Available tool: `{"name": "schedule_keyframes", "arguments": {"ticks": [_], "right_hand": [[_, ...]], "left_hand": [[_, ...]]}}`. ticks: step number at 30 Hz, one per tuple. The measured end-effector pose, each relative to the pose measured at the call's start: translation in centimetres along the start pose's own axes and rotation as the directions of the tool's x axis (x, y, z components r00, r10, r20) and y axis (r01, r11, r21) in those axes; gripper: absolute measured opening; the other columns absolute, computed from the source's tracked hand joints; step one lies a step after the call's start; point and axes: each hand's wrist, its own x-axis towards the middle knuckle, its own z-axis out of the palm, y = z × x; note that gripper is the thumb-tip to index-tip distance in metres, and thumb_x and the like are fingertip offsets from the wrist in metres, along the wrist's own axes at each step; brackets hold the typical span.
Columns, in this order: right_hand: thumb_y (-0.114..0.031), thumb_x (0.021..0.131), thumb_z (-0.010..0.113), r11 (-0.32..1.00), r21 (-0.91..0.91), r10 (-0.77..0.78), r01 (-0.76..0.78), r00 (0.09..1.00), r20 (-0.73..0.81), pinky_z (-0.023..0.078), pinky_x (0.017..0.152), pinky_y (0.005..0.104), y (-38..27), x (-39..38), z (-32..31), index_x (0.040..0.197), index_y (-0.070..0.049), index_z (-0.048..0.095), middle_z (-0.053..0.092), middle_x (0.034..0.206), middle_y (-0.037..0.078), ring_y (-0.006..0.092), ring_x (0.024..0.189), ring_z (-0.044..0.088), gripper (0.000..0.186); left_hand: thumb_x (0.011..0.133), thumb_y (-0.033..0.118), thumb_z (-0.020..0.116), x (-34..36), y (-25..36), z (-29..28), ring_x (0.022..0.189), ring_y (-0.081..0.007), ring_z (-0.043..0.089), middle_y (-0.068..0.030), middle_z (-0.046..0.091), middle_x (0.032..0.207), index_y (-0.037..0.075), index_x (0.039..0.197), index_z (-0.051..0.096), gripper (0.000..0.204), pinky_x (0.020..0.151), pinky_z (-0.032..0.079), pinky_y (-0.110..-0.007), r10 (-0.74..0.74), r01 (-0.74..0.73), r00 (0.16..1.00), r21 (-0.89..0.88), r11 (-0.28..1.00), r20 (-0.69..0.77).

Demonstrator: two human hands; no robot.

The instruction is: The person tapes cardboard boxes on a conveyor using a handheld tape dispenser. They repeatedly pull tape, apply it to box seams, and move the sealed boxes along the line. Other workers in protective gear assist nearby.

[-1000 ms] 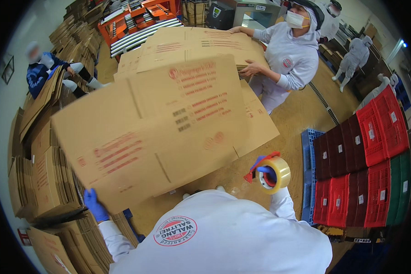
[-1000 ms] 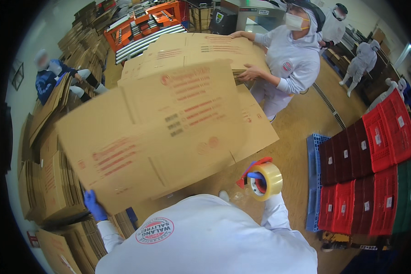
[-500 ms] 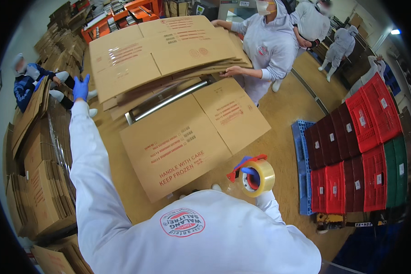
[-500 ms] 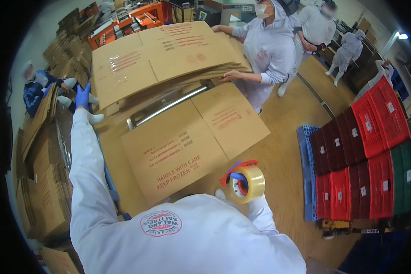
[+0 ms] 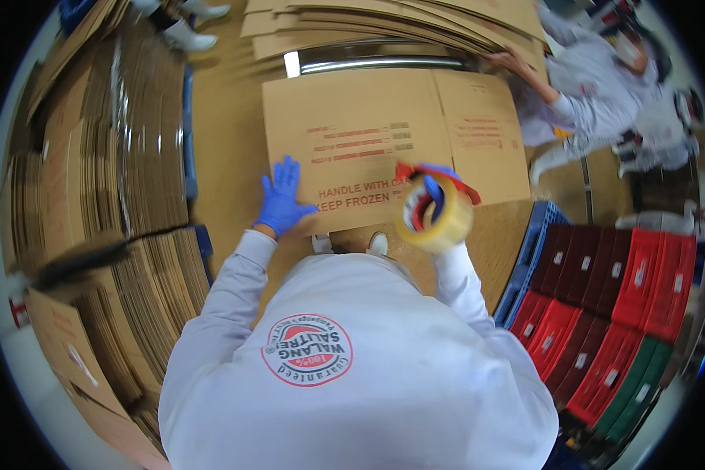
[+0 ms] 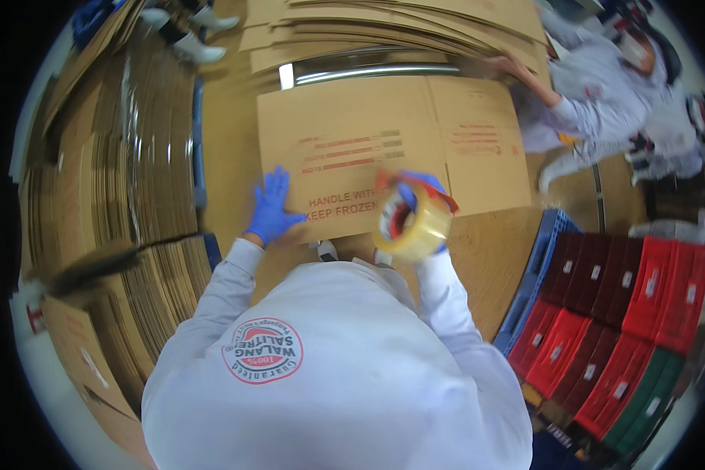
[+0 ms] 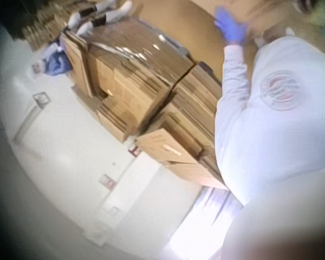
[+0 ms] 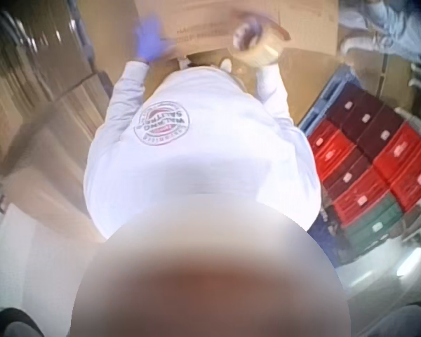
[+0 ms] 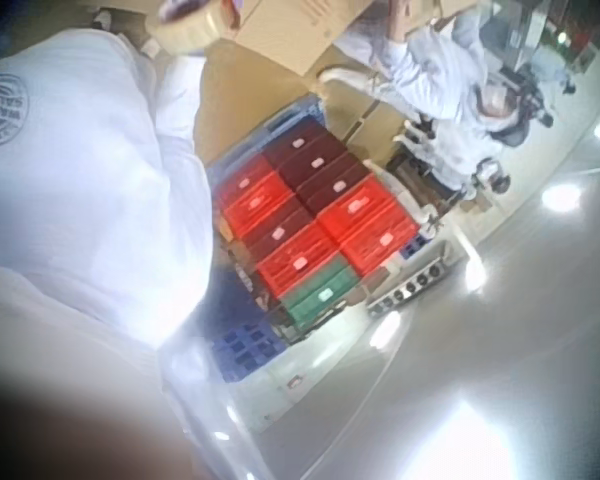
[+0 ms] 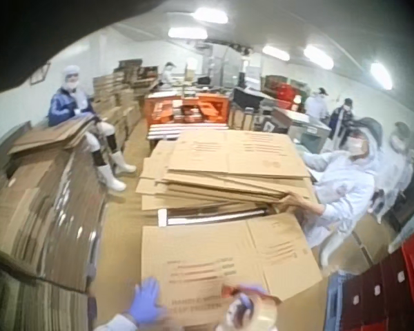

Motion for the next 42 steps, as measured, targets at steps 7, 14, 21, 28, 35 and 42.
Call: {"name": "schedule_keyframes", "arguments": {"ticks": [7, 14, 21, 28, 35, 42], "right_hand": [[0.005, 0.079, 0.069, 0.984, -0.002, -0.175, 0.178, 0.969, 0.176, 0.054, 0.087, 0.0303, 5.7, 13.3, 8.0, 0.115, -0.005, 0.062, 0.059, 0.113, 0.01, 0.0209, 0.103, 0.061, 0.037], [0.002, 0.081, 0.069, 0.956, -0.206, -0.183, 0.209, 0.973, 0.14, 0.059, 0.081, 0.0366, 6.9, 9.5, 3.2, 0.109, -0.001, 0.062, 0.062, 0.107, 0.014, 0.0225, 0.095, 0.064, 0.029], [-0.014, 0.093, 0.058, 0.99, -0.129, -0.077, 0.062, 0.99, -0.115, 0.052, 0.054, 0.026, 1.1, 3.7, -13.3, 0.109, -0.004, 0.062, 0.064, 0.092, 0.008, 0.0149, 0.065, 0.063, 0.02], [-0.009, 0.087, 0.067, 0.996, 0.073, 0.073, -0.048, 0.914, -0.399, 0.053, 0.072, 0.0273, -1.8, 4.9, -29.5, 0.109, -0.004, 0.064, 0.063, 0.1, 0.002, 0.0127, 0.083, 0.062, 0.023], [0.002, 0.082, 0.066, 0.888, -0.381, -0.262, 0.256, 0.964, 0.038, 0.055, 0.091, 0.0391, -3.3, 15.4, -37.4, 0.116, -0.001, 0.062, 0.056, 0.119, 0.011, 0.0252, 0.109, 0.058, 0.035], [-0.013, 0.089, 0.054, 0.997, -0.078, 0.029, -0.024, 0.998, 0.056, 0.047, 0.098, 0.0344, 0.4, 25.2, -39.4, 0.101, -0.002, 0.068, 0.061, 0.109, 0.011, 0.0223, 0.108, 0.058, 0.022]], "left_hand": [[0.061, 0.048, 0.082, -4.6, 2.1, 3.3, 0.145, -0.035, 0.01, -0.0198, 0.011, 0.157, -0.002, 0.148, 0.015, 0.121, 0.115, 0.011, -0.054, 0.044, -0.043, 0.999, -0.098, 0.994, 0.008], [0.063, 0.044, 0.082, -4.6, 2.6, 2.7, 0.145, -0.0361, 0.011, -0.0215, 0.012, 0.156, -0.004, 0.147, 0.019, 0.115, 0.114, 0.011, -0.056, -0.022, 0.023, 0.999, -0.011, 1.0, 0.045], [0.066, 0.04, 0.082, 0.1, 9.1, 1.7, 0.144, -0.041, 0.006, -0.0206, 0.005, 0.157, 0.001, 0.149, 0.013, 0.115, 0.113, 0.009, -0.059, 0.054, -0.062, 0.989, 0.055, 0.997, 0.139], [0.063, 0.045, 0.082, 10.9, 27.0, 5.4, 0.145, -0.0401, 0.002, -0.0162, 0.0, 0.158, 0.005, 0.151, 0.009, 0.122, 0.107, 0.008, -0.07, 0.177, -0.207, 0.952, 0.098, 0.973, 0.249], [0.057, 0.057, 0.082, 14.5, 39.1, 9.8, 0.145, -0.0385, -0.004, -0.0138, -0.002, 0.159, 0.003, 0.151, 0.005, 0.133, 0.099, 0.007, -0.079, -0.046, -0.016, 0.945, 0.185, 0.983, 0.325], [0.057, 0.061, 0.078, 15.0, 39.8, 12.0, 0.146, -0.0367, 0.002, -0.0121, 0.004, 0.159, 0.003, 0.15, 0.015, 0.127, 0.097, 0.01, -0.08, -0.013, -0.046, 0.969, 0.23, 0.972, 0.248]]}}
